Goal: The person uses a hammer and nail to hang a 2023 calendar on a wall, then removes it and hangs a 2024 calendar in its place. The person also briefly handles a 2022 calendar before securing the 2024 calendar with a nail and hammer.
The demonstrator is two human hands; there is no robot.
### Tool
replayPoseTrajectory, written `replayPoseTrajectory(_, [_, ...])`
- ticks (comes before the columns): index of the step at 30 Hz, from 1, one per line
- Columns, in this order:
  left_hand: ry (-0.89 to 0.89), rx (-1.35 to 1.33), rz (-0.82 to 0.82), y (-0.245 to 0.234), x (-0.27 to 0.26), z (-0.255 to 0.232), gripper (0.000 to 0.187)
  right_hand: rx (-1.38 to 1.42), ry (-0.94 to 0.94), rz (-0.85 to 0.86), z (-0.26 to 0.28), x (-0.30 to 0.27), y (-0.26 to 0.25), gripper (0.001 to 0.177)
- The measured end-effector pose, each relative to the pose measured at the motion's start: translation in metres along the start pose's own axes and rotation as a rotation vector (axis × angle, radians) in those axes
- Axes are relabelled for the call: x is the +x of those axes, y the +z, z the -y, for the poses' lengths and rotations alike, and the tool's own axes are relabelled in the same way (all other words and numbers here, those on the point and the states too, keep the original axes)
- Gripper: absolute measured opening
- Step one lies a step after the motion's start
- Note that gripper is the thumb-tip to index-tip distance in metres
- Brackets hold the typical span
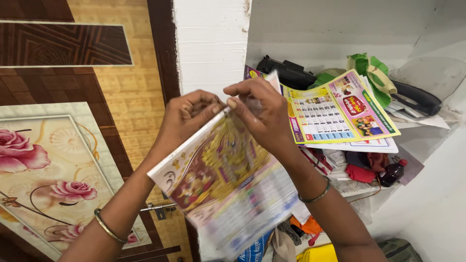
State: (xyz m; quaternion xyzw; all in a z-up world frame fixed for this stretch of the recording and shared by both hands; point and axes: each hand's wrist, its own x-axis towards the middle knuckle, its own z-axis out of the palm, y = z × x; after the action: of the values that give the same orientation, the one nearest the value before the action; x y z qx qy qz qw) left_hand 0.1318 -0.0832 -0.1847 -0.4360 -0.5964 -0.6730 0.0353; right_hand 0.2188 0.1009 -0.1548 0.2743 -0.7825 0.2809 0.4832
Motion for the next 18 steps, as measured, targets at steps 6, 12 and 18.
replayPoseTrajectory(6, [0.026, 0.190, 0.065, 0.006, -0.012, 0.001, 0.022, 0.095, 0.115, 0.086, -0.014, -0.009, 0.009, 0.020])
replayPoseTrajectory(12, [-0.052, 0.079, 0.044, 0.002, -0.010, 0.011, 0.025, 0.266, 0.213, 0.126, -0.025, -0.024, 0.014, 0.023])
replayPoseTrajectory(18, [-0.148, 0.097, 0.063, -0.001, -0.018, 0.007, 0.025, 0.250, 0.216, 0.114, -0.023, -0.028, 0.018, 0.023])
